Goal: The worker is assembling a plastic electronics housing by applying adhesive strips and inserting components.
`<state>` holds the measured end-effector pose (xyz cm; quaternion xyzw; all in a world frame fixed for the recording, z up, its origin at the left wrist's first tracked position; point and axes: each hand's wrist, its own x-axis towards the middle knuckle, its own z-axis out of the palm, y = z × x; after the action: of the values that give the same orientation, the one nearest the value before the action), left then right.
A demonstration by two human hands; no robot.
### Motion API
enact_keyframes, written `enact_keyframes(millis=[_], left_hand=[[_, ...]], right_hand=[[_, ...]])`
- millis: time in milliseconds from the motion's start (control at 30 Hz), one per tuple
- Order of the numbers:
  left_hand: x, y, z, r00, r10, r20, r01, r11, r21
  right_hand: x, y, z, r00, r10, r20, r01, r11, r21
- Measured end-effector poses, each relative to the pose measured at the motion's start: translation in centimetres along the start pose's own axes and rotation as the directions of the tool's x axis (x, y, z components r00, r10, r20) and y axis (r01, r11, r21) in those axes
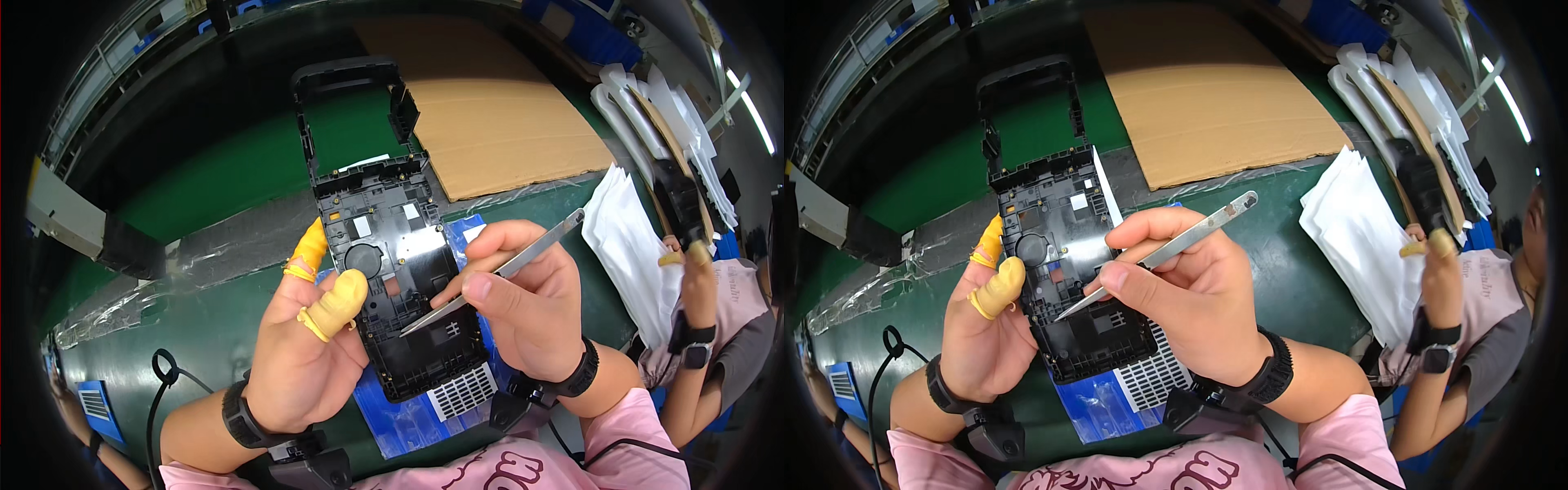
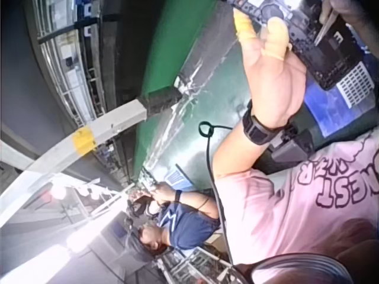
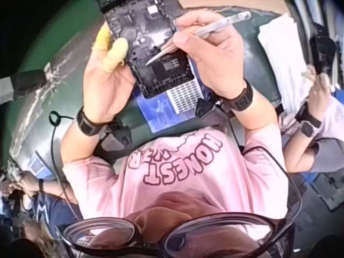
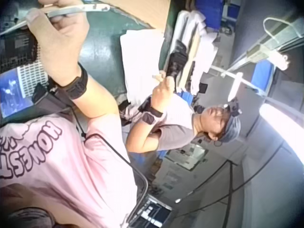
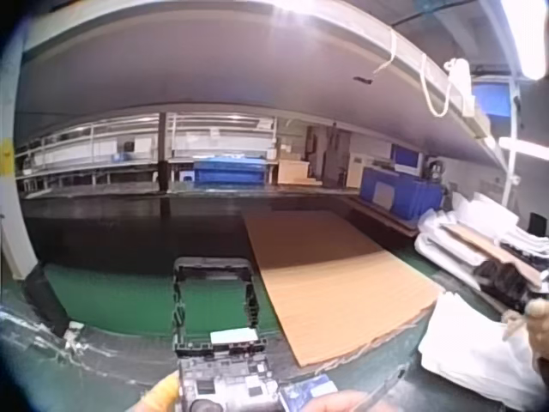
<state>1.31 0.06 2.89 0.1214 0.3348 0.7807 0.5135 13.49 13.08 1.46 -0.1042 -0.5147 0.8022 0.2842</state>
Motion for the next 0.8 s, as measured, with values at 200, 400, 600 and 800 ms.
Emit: enact_keyframes(millis=[200,400,600,800], left_hand=[[0.04,-0.39,-0.18,0.999,0.047,-0.019,-0.045,0.995,0.084],[-0.02,-0.40,-0.13,0.998,0.041,-0.042,-0.038,0.997,0.065],[-0.16,-0.37,-0.14,0.998,0.047,-0.037,-0.045,0.998,0.052],[-0.18,-0.78,-0.11,0.996,0.077,0.037,-0.079,0.995,0.065]], right_hand=[[0.08,-0.26,0.09,1.000,-0.007,-0.020,0.006,0.998,-0.059],[0.05,-0.08,-0.28,1.000,0.012,0.025,-0.011,1.000,-0.017],[0.02,0.04,-0.03,1.000,-0.009,0.001,0.009,0.999,-0.038],[-0.22,0.24,0.10,0.999,-0.053,0.011,0.054,0.995,-0.089]])
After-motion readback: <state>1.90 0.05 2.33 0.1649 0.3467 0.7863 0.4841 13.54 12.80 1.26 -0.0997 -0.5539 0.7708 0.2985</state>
